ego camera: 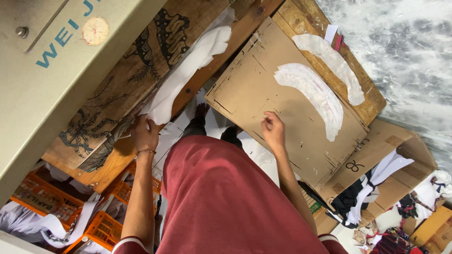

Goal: The person sorts through bundles of patterned fabric tied with red ribbons, unties them, and places the contents into a cardboard box. They then pick up white fabric pieces, unfold them, and arrange them on a wooden surface.

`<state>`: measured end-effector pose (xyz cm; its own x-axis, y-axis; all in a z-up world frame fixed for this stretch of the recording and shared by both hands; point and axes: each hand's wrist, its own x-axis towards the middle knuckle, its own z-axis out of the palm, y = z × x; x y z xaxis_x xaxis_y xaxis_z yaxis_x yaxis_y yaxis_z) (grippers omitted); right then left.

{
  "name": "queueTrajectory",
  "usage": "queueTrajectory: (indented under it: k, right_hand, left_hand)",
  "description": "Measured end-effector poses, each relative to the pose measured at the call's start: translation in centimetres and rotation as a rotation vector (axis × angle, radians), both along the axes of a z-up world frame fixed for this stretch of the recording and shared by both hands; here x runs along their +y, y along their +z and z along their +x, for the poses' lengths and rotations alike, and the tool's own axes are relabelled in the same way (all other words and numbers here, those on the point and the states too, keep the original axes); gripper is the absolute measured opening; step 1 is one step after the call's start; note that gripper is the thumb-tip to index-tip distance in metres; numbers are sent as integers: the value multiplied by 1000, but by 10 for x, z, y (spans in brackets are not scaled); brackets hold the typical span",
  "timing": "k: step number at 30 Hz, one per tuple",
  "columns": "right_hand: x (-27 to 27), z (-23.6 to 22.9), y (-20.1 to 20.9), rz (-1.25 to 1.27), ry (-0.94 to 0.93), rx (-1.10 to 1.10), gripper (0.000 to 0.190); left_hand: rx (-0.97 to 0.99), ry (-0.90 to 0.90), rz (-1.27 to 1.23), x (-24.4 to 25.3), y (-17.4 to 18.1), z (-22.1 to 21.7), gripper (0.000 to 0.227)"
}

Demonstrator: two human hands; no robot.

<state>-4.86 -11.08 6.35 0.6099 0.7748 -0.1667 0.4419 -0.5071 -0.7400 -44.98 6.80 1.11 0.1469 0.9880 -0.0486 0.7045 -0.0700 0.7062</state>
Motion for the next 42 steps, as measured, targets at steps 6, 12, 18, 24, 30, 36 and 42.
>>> queueTrajectory:
  k: [6,12,18,24,30,36,42]
  right_hand:
    - [53,-54,-5,84,242,95,24]
    - [95,-115,-19,6,495,246,26]
    - [135,-180,-52,-120,512,907,57]
    - [191,-199,-56,-36,-6,1592,56]
    - [228,-114,-22,421,2,1724,34]
    - [168,12,32,654,-45,1525,28]
    - [46,75,55,513,-353,1229,21]
  left_hand:
    - [-108,127,-303,-2,-2,6,43]
    - [-179,131,-447,-5,-4,4,46]
    - [-774,227,-719,5,21,14,27]
    - [-634,79,-659,4,48,23,30]
    - [-575,-45,-683,-11,69,14,26]
    - [-520,-36,-753,-8,83,0,28]
    - [-666,-289,-769,27,82,45,27]
